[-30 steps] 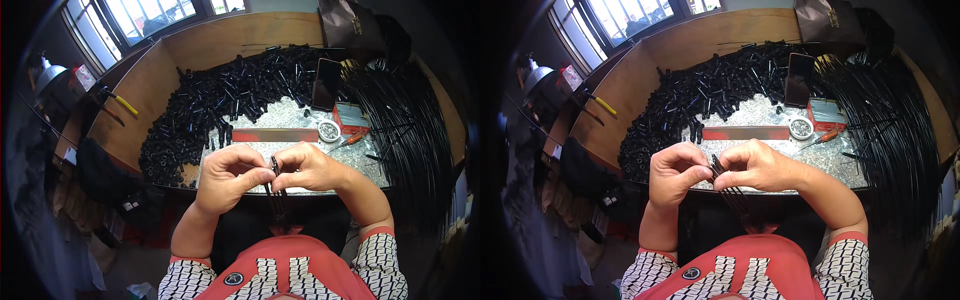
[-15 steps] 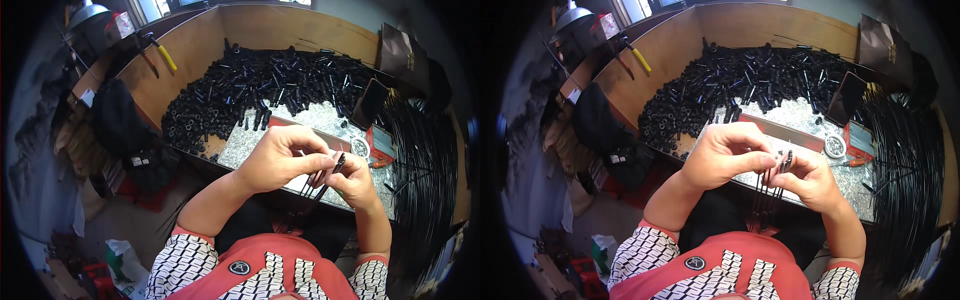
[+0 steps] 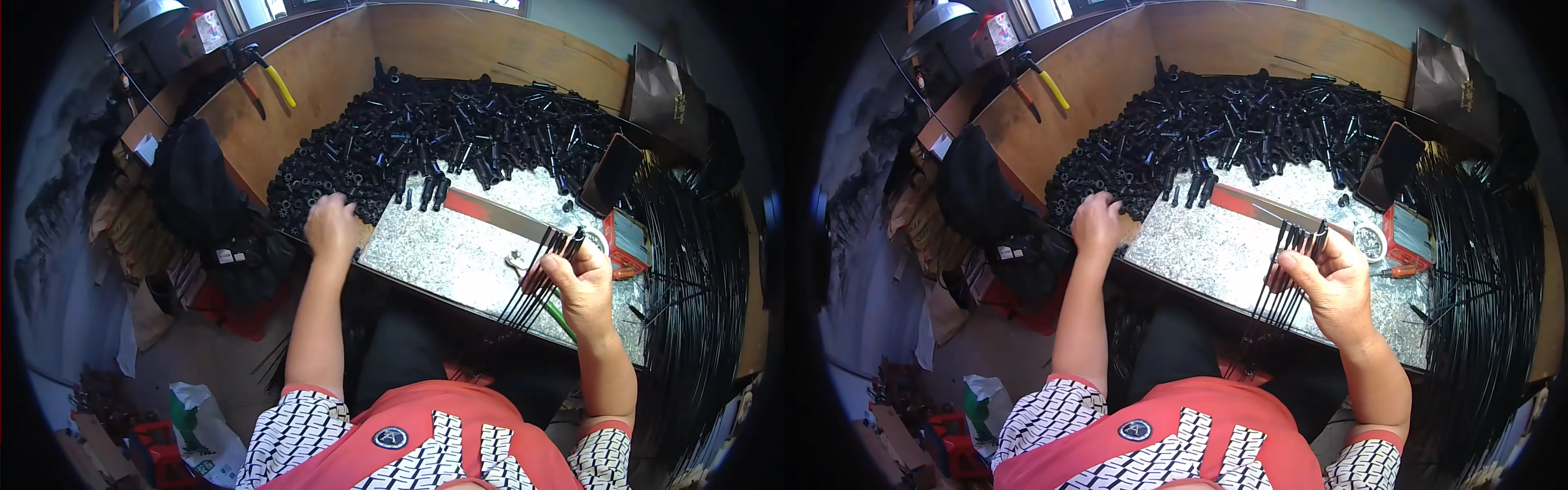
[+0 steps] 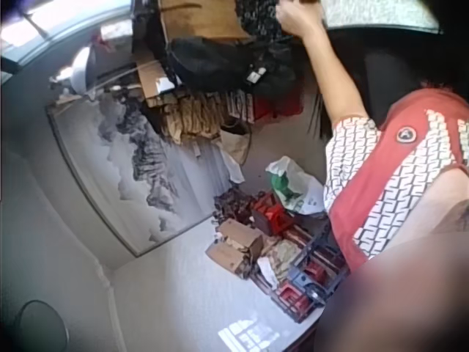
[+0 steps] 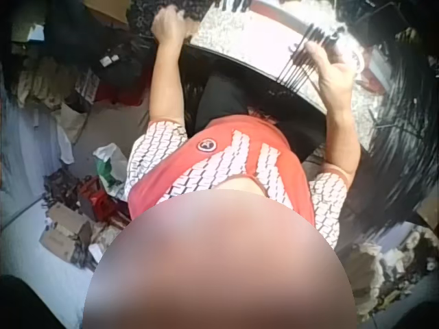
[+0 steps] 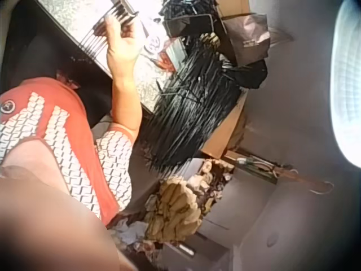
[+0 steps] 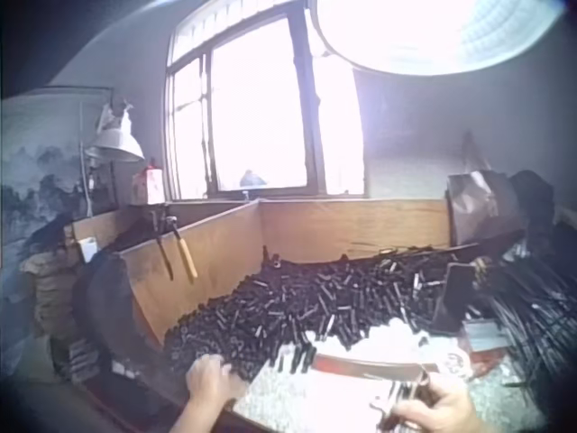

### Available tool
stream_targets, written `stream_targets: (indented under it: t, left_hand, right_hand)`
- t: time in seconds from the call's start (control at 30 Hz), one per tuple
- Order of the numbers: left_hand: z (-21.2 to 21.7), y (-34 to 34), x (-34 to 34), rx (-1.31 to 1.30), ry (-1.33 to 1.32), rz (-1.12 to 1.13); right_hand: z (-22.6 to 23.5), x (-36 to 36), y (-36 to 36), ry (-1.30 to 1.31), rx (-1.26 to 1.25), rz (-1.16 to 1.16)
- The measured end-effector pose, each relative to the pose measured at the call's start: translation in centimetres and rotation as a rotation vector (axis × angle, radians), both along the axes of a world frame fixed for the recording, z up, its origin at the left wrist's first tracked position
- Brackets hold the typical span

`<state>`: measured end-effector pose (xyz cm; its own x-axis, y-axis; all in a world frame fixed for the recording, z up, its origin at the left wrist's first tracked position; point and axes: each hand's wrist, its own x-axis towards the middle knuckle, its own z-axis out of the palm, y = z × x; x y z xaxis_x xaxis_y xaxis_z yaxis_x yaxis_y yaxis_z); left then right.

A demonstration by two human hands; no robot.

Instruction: Assembling bundles of black wires by securing them with connectors or ties at a workbench.

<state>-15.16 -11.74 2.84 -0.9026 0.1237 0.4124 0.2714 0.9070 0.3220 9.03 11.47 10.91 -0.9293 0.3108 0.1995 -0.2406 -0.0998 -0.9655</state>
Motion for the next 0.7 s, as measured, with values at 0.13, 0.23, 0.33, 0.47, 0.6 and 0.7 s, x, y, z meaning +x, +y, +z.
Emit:
stream_targets:
  t: [0.13, 0.23, 0.33, 0.47, 0.6, 0.7]
  left_hand:
    - [-2.9, -2.4, -1.7, -0.213, -0.028, 0.116]
    - [-3.5, -1.7, -1.8, -0.259, 0.038, 0.011]
    - [-4.3, -1.3, -2.1, -0.290, 0.031, -0.009]
    - [-2.4, -0.7, -0.4, -0.111, 0.188, -0.082]
    - [3.5, 4.6, 3.9, 0.847, -0.199, -0.584]
    - [6.6, 7.0, 6.8, 1.132, -0.470, -0.958]
  right_hand:
    - [0.2, 0.1, 0.3, 0.008, -0.001, -0.020]
    - [0.7, 0.3, 0.5, -0.061, 0.024, -0.043]
    - [0.5, 0.2, 0.9, -0.043, -0.026, -0.018]
    - [0.2, -0.4, 0.6, -0.034, -0.085, 0.062]
    - [-0.1, -0.6, 1.1, -0.027, -0.089, 0.044]
    - [-0.2, -1.0, 0.8, 0.000, -0.130, 0.144]
